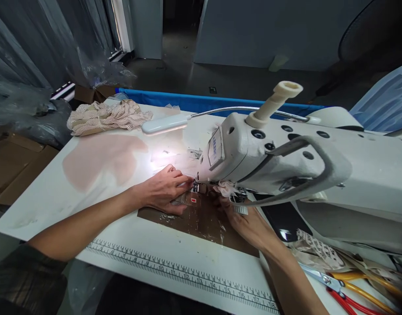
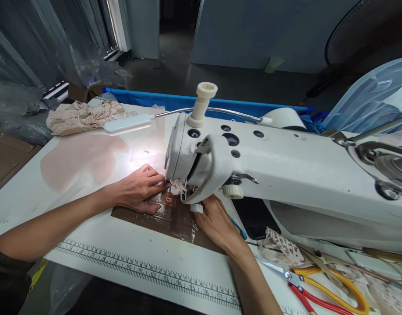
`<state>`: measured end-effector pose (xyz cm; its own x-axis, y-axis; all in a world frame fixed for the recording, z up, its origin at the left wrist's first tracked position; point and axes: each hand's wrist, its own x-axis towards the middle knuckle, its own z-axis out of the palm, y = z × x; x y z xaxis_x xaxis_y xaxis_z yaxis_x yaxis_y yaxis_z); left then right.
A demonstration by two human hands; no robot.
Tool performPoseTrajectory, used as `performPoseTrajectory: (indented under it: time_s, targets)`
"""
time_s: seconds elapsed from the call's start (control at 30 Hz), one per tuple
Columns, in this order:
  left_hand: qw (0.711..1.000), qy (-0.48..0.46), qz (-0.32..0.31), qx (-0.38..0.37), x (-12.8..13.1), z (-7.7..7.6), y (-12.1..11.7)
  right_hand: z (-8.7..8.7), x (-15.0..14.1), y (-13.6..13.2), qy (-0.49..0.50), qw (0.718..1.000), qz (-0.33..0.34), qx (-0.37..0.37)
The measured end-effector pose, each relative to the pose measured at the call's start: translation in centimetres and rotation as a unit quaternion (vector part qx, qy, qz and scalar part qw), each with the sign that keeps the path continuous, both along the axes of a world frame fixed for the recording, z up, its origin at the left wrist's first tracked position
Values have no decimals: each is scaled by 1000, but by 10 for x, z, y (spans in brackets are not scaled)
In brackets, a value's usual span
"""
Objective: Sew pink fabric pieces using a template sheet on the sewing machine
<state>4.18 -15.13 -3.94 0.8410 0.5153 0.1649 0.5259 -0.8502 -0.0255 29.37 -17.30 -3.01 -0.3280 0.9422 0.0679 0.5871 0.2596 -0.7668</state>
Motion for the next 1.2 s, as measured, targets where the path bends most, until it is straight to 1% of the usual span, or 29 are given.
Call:
performPoseTrajectory:
  time_s: [0.07, 0.17, 0.3, 0.43, 0.63, 0.73, 0.87, 0.97, 1.03, 1.1, 1.17, 1.2]
  targets:
    - [1000, -1, 10, 1, 0, -1, -1, -1, -1, -3, -28, 1000, 12, 0]
    - [1000, 2, 23, -2, 1, 0, -3, -6, -2, -5, -63, 998, -24, 6]
    - [999, -7, 40, -34, 2, 4, -4, -13, -3, -3, -67, 996, -43, 29]
    - [994, -24, 72, -79, 2, 9, -5, -14, -4, -1, -77, 995, -55, 37]
    - [989, -39, 118, -82, 4, 12, -10, -15, -5, -3, -92, 993, -53, 52]
    - [987, -35, 138, -75, 5, 12, -12, -17, -5, -3, -83, 994, -50, 53]
    - [983, -50, 163, -64, 6, 10, -14, -16, -4, -2, -69, 995, -54, 37]
    - [982, -51, 170, -70, 9, 12, -15, -13, -3, 1, -12, 999, -52, -4]
    - [985, -39, 154, -61, 10, 16, -14, -12, -1, 3, 36, 997, -53, -45]
    - [990, -31, 132, -45, 8, 23, -10, -13, 1, 4, 64, 993, -62, -72]
    - [990, -29, 132, -28, 2, 31, 0, -18, 3, 5, 73, 992, -72, -69]
    - [989, -29, 146, -23, -2, 34, 8, -20, 4, 5, 71, 993, -75, -60]
